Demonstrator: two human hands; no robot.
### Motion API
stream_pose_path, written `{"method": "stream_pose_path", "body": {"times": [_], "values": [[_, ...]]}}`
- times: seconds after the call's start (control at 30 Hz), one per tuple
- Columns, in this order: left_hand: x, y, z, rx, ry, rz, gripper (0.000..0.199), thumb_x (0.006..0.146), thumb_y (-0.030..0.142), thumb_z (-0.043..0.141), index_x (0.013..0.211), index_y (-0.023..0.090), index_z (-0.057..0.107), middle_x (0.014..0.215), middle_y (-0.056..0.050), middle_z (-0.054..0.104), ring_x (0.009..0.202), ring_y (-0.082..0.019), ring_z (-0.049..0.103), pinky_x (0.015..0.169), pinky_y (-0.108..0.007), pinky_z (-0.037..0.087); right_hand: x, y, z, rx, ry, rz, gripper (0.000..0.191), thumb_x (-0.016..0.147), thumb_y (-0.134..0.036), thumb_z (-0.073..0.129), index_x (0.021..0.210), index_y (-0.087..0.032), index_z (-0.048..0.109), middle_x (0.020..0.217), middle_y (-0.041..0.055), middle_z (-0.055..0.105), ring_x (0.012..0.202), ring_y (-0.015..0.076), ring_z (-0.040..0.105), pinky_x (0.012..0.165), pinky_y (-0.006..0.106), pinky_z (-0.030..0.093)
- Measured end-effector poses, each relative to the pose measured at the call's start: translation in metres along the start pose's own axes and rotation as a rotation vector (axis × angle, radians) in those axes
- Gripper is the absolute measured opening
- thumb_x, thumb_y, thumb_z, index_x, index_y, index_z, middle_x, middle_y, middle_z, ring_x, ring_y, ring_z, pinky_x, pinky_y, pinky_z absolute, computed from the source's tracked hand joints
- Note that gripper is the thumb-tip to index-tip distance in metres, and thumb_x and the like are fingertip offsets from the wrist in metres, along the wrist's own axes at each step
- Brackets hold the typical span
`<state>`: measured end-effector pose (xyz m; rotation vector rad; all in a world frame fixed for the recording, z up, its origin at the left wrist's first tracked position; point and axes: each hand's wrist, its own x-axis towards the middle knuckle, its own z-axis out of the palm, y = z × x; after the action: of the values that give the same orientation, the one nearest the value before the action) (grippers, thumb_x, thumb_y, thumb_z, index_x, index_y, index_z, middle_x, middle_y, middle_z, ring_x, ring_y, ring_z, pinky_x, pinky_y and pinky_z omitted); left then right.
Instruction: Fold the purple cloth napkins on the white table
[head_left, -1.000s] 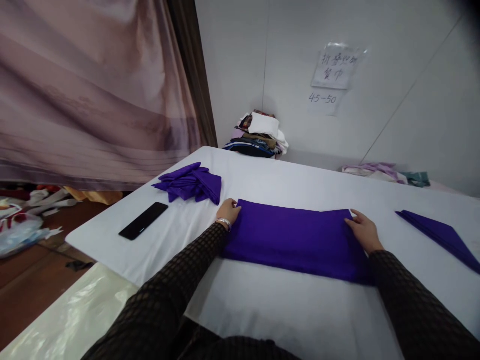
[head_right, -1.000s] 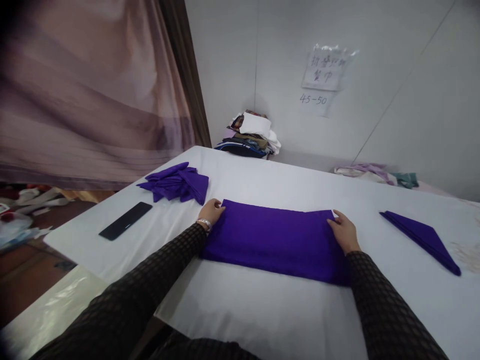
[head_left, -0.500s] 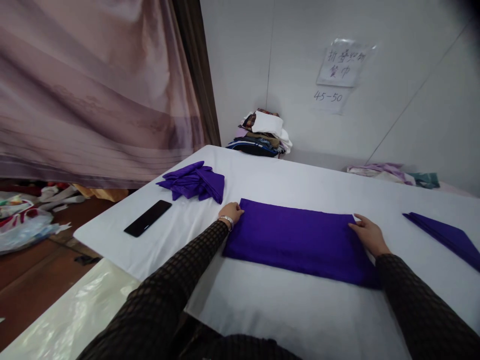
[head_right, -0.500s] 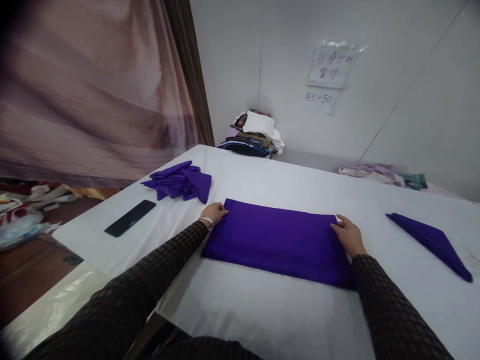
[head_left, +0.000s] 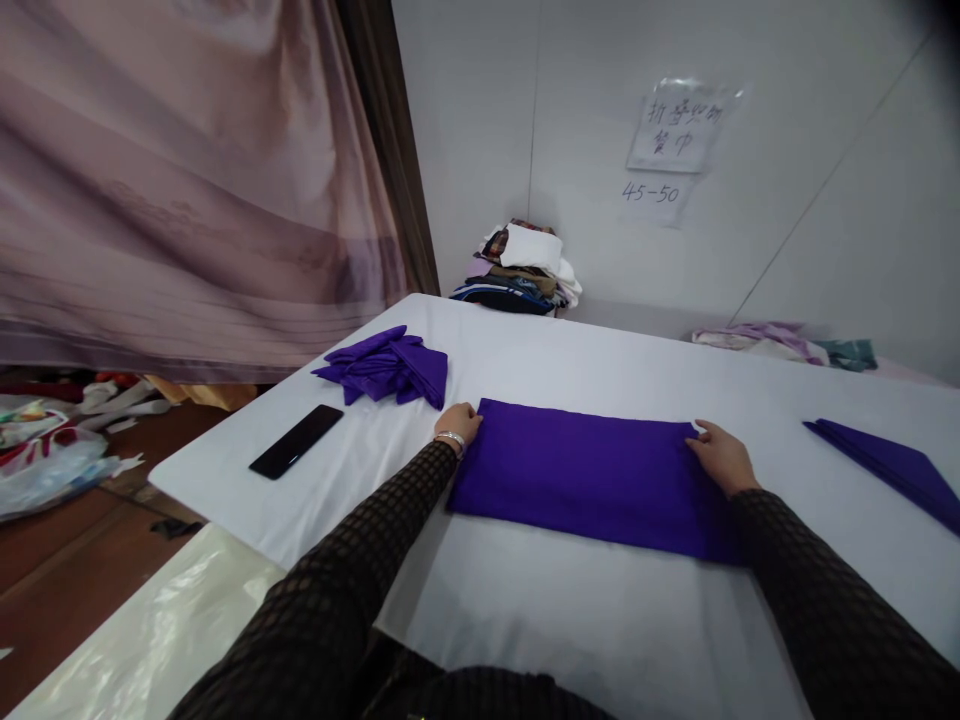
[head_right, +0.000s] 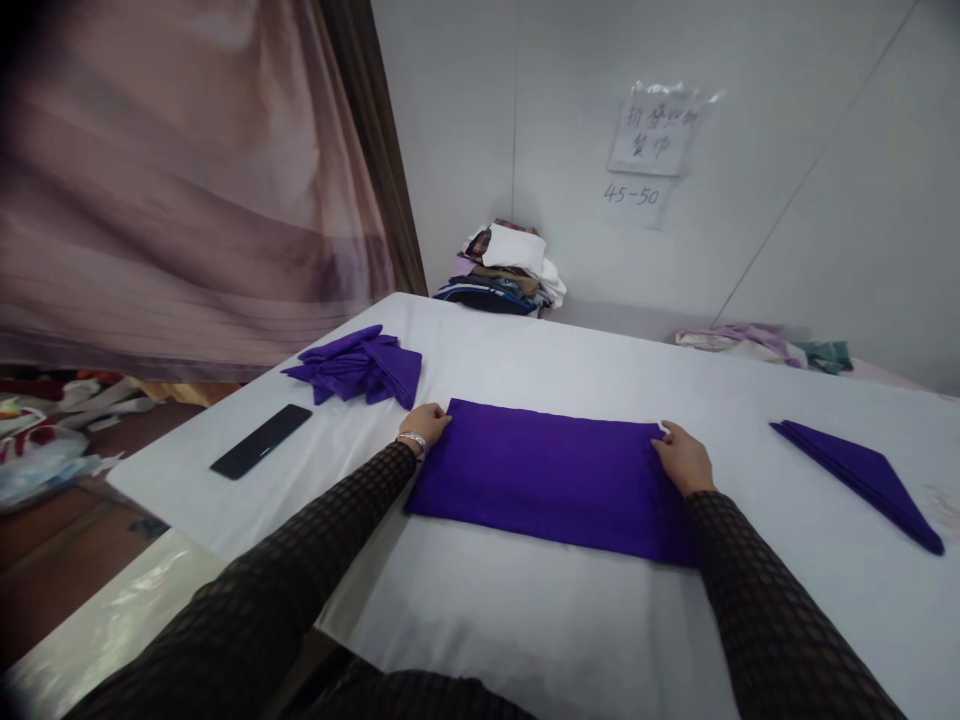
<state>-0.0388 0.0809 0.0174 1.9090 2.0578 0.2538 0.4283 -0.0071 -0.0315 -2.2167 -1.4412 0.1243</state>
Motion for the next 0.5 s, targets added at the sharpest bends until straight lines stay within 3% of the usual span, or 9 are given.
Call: {"method": "stream_pose_path", "body": {"times": [0.2,0.3,0.43,0.5], "values": [[0.001,-0.001,0.002,0.012,0.016,0.003,0.019,0.081,0.033,0.052,0.083,0.019,0.065,0.098,-0.008,0.068,0.093,-0.021,0.061,0.074,-0.028,0.044,-0.002,-0.001,-0.002,-0.037,-0.031,-0.013,0.05,0.075,-0.035,0.052,0.119,-0.011,0.058,0.077,0.0049,0.067,0.074,0.021,0.061,0.068,0.031,0.045],[0.004,-0.003,-0.002,0.008,0.017,0.013,0.018,0.081,0.031,0.054,0.085,0.018,0.065,0.099,-0.009,0.067,0.093,-0.021,0.061,0.075,-0.027,0.045,-0.003,-0.009,-0.008,-0.038,-0.03,0.004,0.052,0.075,-0.034,0.054,0.12,-0.009,0.057,0.091,0.0103,0.068,0.083,0.0234,0.062,0.076,0.035,0.047],[-0.017,0.001,-0.006,-0.027,0.041,0.121,0.028,0.082,0.033,0.054,0.102,0.016,0.061,0.108,-0.009,0.064,0.093,-0.018,0.061,0.082,-0.026,0.045,-0.032,-0.05,-0.023,0.051,0.008,-0.135,0.048,0.077,-0.033,0.054,0.119,-0.01,0.058,0.116,0.0166,0.061,0.108,0.0268,0.056,0.094,0.04,0.042],[-0.044,0.006,0.0,-0.084,0.102,0.33,0.032,0.085,0.036,0.051,0.107,0.015,0.06,0.109,-0.01,0.063,0.094,-0.019,0.061,0.084,-0.029,0.047,-0.065,-0.084,-0.029,0.136,-0.047,-0.313,0.045,0.082,-0.035,0.051,0.121,-0.012,0.056,0.124,0.0157,0.058,0.115,0.0252,0.052,0.1,0.041,0.037]]}}
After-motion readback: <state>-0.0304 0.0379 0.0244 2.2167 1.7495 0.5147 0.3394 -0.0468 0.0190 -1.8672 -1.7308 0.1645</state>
